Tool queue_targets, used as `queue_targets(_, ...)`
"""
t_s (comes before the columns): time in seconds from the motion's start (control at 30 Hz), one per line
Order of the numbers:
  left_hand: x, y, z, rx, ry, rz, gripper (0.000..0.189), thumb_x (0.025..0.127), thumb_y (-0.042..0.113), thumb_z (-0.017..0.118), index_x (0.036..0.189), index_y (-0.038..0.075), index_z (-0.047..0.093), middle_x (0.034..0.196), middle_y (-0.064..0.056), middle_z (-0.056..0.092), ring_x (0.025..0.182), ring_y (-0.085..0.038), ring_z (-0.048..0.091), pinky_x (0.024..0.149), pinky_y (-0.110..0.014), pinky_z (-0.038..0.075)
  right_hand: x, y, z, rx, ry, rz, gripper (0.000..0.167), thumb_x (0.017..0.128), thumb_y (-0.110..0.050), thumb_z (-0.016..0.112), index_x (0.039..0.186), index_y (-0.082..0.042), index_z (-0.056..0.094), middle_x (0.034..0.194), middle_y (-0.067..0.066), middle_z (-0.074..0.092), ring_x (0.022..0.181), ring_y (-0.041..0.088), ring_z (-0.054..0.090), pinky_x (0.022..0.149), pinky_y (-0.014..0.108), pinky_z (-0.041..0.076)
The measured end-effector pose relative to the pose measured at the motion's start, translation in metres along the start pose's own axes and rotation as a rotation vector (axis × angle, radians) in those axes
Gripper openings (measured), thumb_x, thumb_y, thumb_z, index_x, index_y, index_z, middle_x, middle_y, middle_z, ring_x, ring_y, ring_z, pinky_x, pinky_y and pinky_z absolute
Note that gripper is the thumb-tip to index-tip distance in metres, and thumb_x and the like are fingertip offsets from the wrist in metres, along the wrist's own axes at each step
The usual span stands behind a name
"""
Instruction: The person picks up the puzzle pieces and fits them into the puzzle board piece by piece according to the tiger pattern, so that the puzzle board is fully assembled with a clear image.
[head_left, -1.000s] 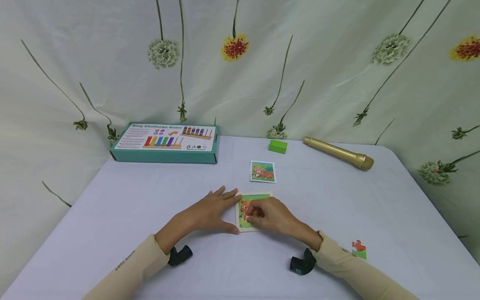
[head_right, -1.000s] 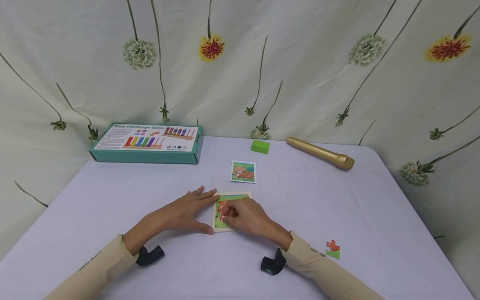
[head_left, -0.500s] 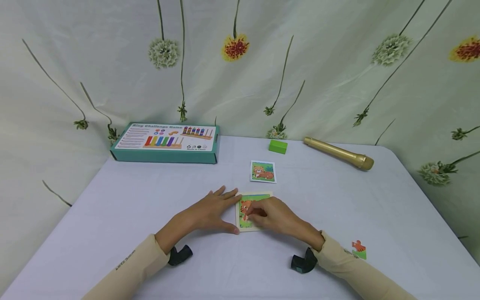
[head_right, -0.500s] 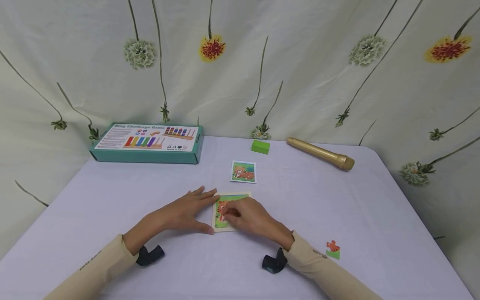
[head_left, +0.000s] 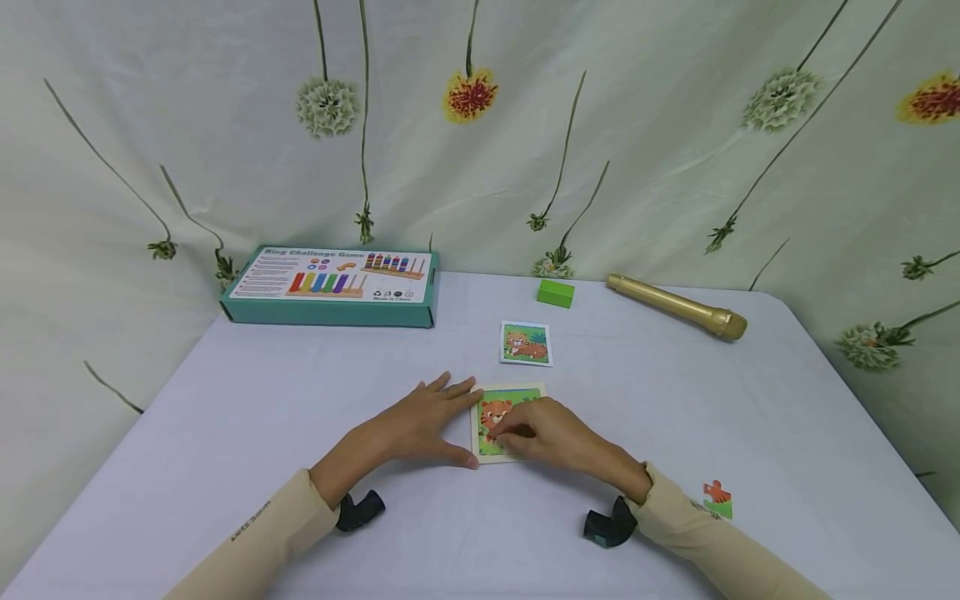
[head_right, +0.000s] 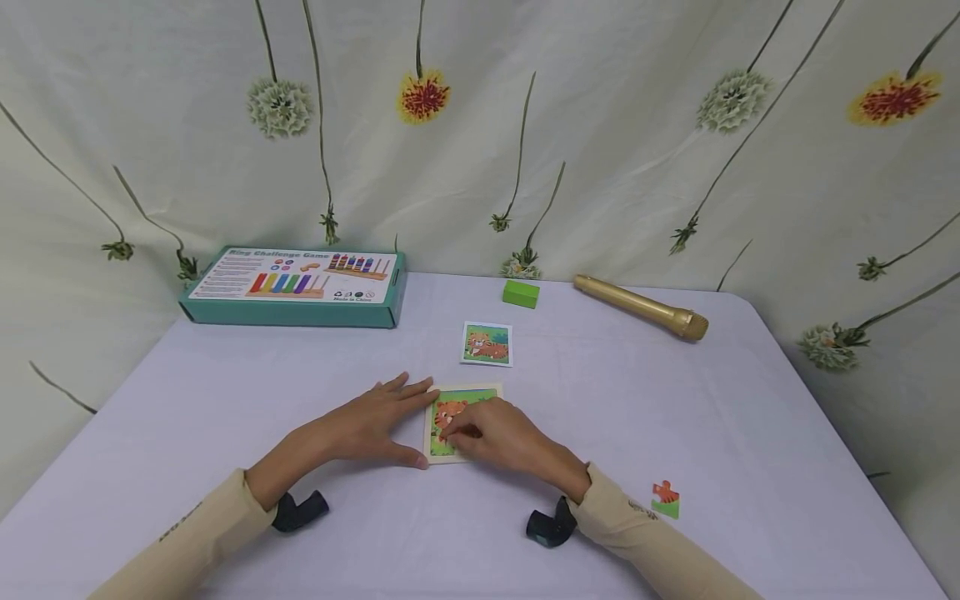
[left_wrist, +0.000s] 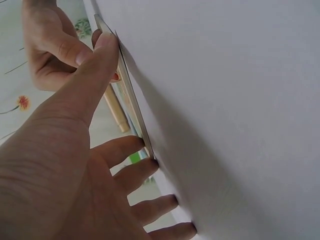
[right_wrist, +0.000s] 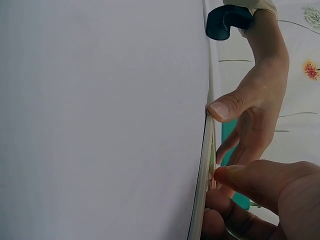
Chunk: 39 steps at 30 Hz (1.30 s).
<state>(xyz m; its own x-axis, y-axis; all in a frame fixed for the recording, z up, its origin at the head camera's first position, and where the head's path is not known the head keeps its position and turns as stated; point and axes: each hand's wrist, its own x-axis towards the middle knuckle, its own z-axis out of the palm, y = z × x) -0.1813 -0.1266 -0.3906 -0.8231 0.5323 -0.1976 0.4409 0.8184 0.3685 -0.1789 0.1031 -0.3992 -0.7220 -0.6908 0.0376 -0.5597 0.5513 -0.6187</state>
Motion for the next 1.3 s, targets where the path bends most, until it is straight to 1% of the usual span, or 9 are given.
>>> queue_targets(0.2, 0.001, 0.0, 0.001, 0.006, 0.002, 0.0, 0.093, 0.071, 0.061, 0.075, 0.147, 0.021, 0.04, 0.157, 0.002, 0.028, 0.146, -0.033, 0.013, 0.115, -0.058, 0.015, -0.001, 0.002, -0.001, 0.068, -0.003, -0.009, 0.016, 0.091, -0.011, 0.065, 0.101, -0.014, 0.076, 0.096, -0.007, 0.071, 0.088, 0.003, 0.06, 0.078, 0.021, 0.049)
queue_targets(0.4, 0.0, 0.0, 0.001, 0.017, 0.002, -0.005, 0.093, 0.07, 0.061, 0.075, 0.148, 0.022, 0.04, 0.157, 0.002, 0.028, 0.146, -0.033, 0.014, 0.115, -0.057, 0.016, -0.001, 0.004, -0.001, 0.095, 0.004, -0.017, 0.016, 0.091, -0.011, 0.065, 0.102, -0.015, 0.076, 0.097, -0.007, 0.072, 0.091, 0.003, 0.061, 0.08, 0.021, 0.049)
queue_targets(0.63, 0.0, 0.0, 0.0, 0.012, 0.004, -0.001, 0.093, 0.071, 0.061, 0.075, 0.147, 0.022, 0.04, 0.157, 0.002, 0.028, 0.146, -0.033, 0.014, 0.115, -0.057, 0.015, -0.004, 0.005, -0.002, 0.158, 0.014, -0.008, 0.016, 0.091, -0.012, 0.065, 0.104, -0.014, 0.075, 0.098, -0.007, 0.072, 0.091, 0.003, 0.062, 0.078, 0.021, 0.05)
queue_targets(0.73, -0.001, 0.001, 0.0, 0.008, 0.002, -0.004, 0.093, 0.071, 0.061, 0.075, 0.147, 0.022, 0.04, 0.157, 0.002, 0.028, 0.147, -0.033, 0.013, 0.115, -0.057, 0.015, -0.006, 0.005, -0.004, 0.168, 0.031, -0.009, 0.017, 0.091, -0.012, 0.065, 0.105, -0.013, 0.075, 0.098, -0.006, 0.072, 0.09, 0.004, 0.062, 0.079, 0.021, 0.051)
queue_targets(0.83, 0.0, 0.001, 0.001, 0.011, 0.002, -0.008, 0.093, 0.071, 0.061, 0.075, 0.147, 0.022, 0.04, 0.157, 0.003, 0.028, 0.147, -0.033, 0.013, 0.115, -0.057, 0.015, -0.009, 0.005, -0.006, 0.175, 0.054, -0.021, 0.017, 0.091, -0.013, 0.065, 0.105, -0.013, 0.075, 0.098, -0.006, 0.072, 0.086, 0.004, 0.06, 0.075, 0.021, 0.051)
queue_targets(0.93, 0.0, 0.001, 0.001, 0.018, 0.004, -0.011, 0.093, 0.071, 0.06, 0.075, 0.147, 0.023, 0.04, 0.157, 0.003, 0.027, 0.147, -0.032, 0.014, 0.115, -0.057, 0.015, -0.012, 0.007, -0.008, 0.184, 0.073, -0.031, 0.016, 0.092, -0.015, 0.065, 0.105, -0.014, 0.075, 0.096, -0.007, 0.071, 0.077, 0.004, 0.056, 0.067, 0.02, 0.049)
queue_targets(1.0, 0.0, 0.001, 0.001, 0.022, 0.004, -0.012, 0.093, 0.071, 0.06, 0.075, 0.148, 0.023, 0.04, 0.157, 0.003, 0.027, 0.147, -0.032, 0.014, 0.115, -0.057, 0.015, -0.015, 0.008, -0.009, 0.201, 0.077, -0.027, 0.016, 0.092, -0.017, 0.065, 0.105, -0.014, 0.075, 0.095, -0.006, 0.071, 0.075, 0.005, 0.054, 0.064, 0.02, 0.047)
queue_targets(1.17, 0.001, 0.002, 0.001, 0.021, 0.003, -0.014, 0.093, 0.07, 0.06, 0.076, 0.148, 0.023, 0.04, 0.157, 0.002, 0.027, 0.147, -0.033, 0.014, 0.115, -0.057, 0.015, -0.027, 0.011, -0.016, 0.24, 0.08, 0.009, 0.018, 0.093, -0.019, 0.064, 0.107, -0.015, 0.074, 0.097, -0.004, 0.071, 0.075, 0.008, 0.054, 0.064, 0.021, 0.047)
queue_targets(1.3, 0.001, 0.001, 0.002, 0.024, 0.004, -0.019, 0.094, 0.07, 0.06, 0.076, 0.148, 0.023, 0.039, 0.157, 0.003, 0.027, 0.147, -0.033, 0.013, 0.115, -0.057, 0.015, -0.041, 0.016, -0.022, 0.238, 0.101, 0.048, 0.018, 0.093, -0.019, 0.064, 0.108, -0.016, 0.073, 0.095, -0.004, 0.071, 0.072, 0.009, 0.055, 0.063, 0.022, 0.049)
